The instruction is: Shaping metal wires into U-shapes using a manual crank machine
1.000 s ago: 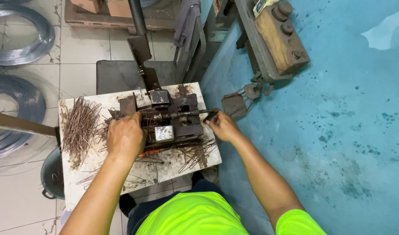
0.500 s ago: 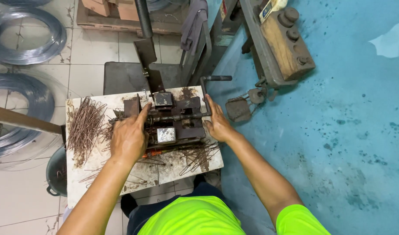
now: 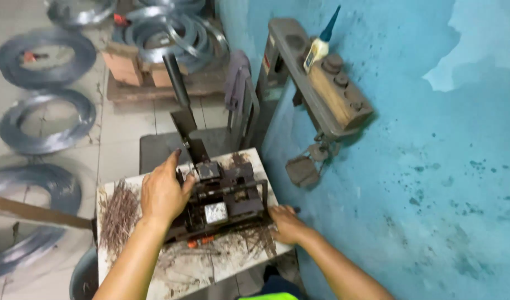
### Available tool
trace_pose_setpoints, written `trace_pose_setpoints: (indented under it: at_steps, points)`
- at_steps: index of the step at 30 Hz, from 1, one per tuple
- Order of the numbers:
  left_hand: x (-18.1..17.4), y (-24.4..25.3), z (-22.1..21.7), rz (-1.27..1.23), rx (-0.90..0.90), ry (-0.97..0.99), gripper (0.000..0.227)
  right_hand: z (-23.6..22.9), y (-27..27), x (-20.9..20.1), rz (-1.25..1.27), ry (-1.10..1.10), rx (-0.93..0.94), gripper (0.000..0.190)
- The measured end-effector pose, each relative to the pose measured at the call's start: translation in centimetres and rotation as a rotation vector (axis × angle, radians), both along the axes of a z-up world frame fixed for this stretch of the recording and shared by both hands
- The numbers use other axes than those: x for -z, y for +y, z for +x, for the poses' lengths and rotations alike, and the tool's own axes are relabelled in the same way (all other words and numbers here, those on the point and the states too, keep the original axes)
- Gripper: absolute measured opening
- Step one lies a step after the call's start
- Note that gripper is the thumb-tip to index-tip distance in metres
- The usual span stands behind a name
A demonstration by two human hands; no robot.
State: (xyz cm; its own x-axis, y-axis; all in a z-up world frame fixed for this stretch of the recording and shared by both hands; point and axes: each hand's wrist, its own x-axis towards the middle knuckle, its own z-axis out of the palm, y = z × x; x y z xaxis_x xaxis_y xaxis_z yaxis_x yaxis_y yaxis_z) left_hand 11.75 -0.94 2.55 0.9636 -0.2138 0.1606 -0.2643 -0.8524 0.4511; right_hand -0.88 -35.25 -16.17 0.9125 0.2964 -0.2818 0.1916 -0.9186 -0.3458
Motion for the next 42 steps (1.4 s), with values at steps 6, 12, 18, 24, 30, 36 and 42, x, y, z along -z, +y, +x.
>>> trace_pose_setpoints:
  at_steps: [6, 12, 18, 24, 30, 36, 42]
  points:
    - [-3.1, -2.8, 12.4, -0.445, -0.099, 0.063, 0.095, -3.4, 0.4, -8.9, 0.064, 0.340, 0.008, 0.061]
    - [-7.9, -6.3, 16.0, -0.686, -0.152, 0.218, 0.078, -4.6, 0.0, -17.4, 0.065, 0.346, 0.134, 0.043]
    - [-11.4, -5.2, 5.2, -0.771, 0.064, 0.133, 0.037, -2.2, -1.3, -22.3, 0.195, -0.549, 0.096, 0.017]
    - [-4.1, -4.1, -8.3, -0.657, 0.649, -0.253, 0.027, 12.2, -2.7, -21.1, 0.133, -0.954, -0.013, 0.036]
    - [4.9, -4.0, -12.8, -0.444, 0.726, -0.329, 0.016, 21.8, -1.3, -9.2, -0.174, -0.054, 0.185, 0.037]
    - [5.9, -4.7, -13.1, -0.468, 0.675, -0.424, 0.018, 6.7, 0.2, -4.8, -0.342, 0.435, -0.014, 0.028]
    - [6.0, -4.9, -13.3, -0.477, 0.643, -0.438, 0.019, 0.3, -2.2, -26.8, -0.057, 0.470, -0.172, 0.033]
